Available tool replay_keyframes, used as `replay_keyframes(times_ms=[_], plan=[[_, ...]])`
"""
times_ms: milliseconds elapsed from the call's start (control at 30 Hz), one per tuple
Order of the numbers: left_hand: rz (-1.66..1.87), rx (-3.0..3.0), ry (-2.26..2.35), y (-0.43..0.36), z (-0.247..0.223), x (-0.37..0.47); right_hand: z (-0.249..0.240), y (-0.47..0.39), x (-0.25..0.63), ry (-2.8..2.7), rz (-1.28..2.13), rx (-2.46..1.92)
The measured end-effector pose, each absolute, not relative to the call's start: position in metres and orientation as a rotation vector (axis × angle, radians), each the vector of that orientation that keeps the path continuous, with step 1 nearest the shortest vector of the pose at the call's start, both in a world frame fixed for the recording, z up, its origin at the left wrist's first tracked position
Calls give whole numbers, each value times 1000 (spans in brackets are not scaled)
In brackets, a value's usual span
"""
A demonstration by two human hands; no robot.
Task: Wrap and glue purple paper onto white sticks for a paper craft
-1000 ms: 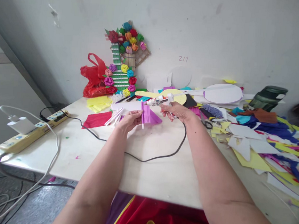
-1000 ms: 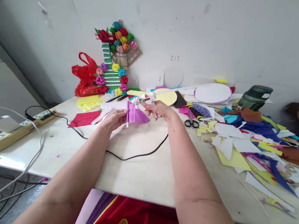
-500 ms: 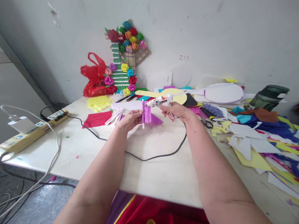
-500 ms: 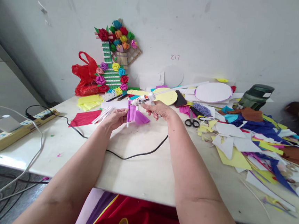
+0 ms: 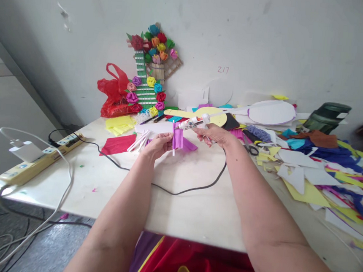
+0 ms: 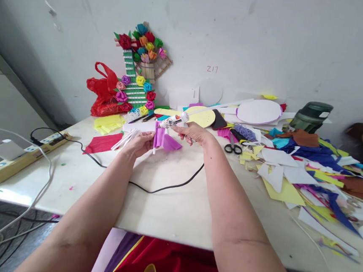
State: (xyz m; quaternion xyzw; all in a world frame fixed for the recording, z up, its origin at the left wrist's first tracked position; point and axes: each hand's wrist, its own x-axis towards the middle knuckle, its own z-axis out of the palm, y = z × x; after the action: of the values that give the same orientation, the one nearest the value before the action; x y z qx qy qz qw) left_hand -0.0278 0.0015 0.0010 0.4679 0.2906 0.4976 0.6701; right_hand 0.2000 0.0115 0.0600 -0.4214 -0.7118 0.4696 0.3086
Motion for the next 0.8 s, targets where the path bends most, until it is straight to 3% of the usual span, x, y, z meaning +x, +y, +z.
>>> replay_keyframes(times_ms=[800], plan=[[1092, 1107, 626, -3, 4, -26, 57, 14, 201, -1848, 1234, -1116]])
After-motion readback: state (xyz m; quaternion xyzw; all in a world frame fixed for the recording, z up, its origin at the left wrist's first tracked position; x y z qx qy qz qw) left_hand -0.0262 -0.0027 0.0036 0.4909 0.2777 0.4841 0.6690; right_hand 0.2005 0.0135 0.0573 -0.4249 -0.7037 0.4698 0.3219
